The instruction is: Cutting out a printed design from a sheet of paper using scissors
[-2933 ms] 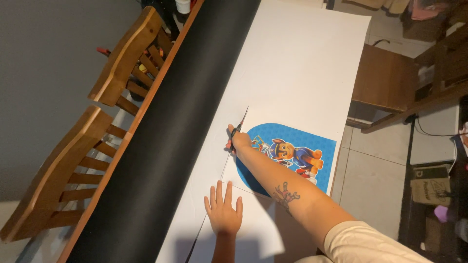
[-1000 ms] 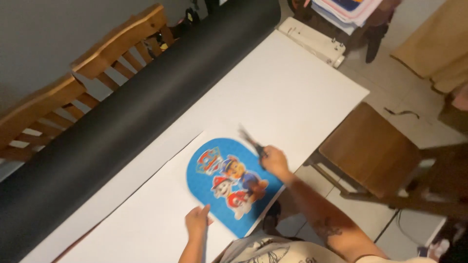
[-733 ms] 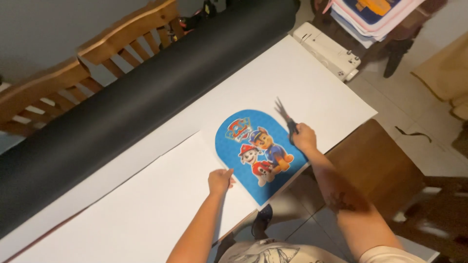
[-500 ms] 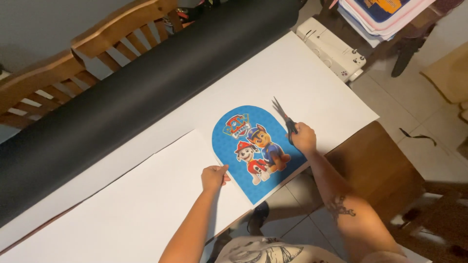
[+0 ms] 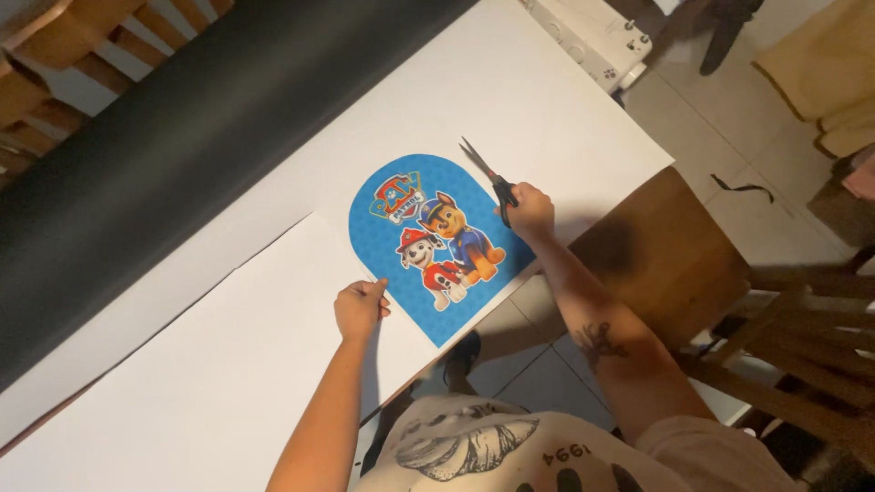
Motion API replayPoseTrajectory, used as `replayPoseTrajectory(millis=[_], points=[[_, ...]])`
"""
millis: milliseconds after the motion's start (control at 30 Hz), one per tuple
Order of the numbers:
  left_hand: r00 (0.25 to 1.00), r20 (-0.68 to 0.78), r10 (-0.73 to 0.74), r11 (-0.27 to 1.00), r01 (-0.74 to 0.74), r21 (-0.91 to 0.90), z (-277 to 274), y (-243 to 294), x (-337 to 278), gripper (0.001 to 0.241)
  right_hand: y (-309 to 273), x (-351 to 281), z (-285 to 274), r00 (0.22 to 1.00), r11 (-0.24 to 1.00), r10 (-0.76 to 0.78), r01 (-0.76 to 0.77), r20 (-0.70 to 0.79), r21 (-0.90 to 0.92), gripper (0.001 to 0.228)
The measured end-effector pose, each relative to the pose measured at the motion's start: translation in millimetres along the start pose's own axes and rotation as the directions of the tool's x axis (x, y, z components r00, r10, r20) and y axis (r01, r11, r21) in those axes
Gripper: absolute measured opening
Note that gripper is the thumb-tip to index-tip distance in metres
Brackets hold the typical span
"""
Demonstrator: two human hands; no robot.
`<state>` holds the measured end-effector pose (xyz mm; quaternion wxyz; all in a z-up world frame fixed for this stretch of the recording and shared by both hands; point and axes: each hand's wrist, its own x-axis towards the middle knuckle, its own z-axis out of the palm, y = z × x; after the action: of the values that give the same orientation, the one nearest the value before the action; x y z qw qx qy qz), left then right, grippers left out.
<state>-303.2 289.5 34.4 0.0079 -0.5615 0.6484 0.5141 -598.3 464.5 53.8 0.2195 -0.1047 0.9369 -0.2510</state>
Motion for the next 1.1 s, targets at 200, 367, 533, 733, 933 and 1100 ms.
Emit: replayPoseTrajectory(millis=[200,367,533,733,933,1100], points=[[1.0,-0.011,0.017,0.999,-0.016,0.031,0,-2,0,0.034,-2,-2,3,1.0,1.0,0.014,-0.015,-0.026,-0.015,0.002],[1.0,-0.016,0.008,1.0,-0.008,-0.005,2,-2,0,0.032,-1,-6,-2,0.999,0.999,0.037,-0.038,0.018,0.025,0.009],[1.0,-0.011,0.01,0.999,-0.01,-0.048,-2,-1,-3,0.029,-1,-6,0,0.998,0.996,0.056,-0.058,0.034,0.063,0.01],[1.0,-0.016,0.026,0.996,-0.027,-0.086,-2,-3,-3,0.027,-3,-10,3,0.999,0.998,0.034,-0.033,-0.028,0.052,0.003],[0.999,0.016,0.028,0.995,-0.026,-0.101,-6,-1,-2,0.026,-14,-23,-1,0.998,0.999,0.05,-0.049,-0.047,0.021,0.007],[0.929,-0.047,0.368,0.905,-0.345,0.25,-9,-49,34,0.041,-6,-39,22,0.852,0.986,-0.125,0.051,-0.508,-0.157,0.022]])
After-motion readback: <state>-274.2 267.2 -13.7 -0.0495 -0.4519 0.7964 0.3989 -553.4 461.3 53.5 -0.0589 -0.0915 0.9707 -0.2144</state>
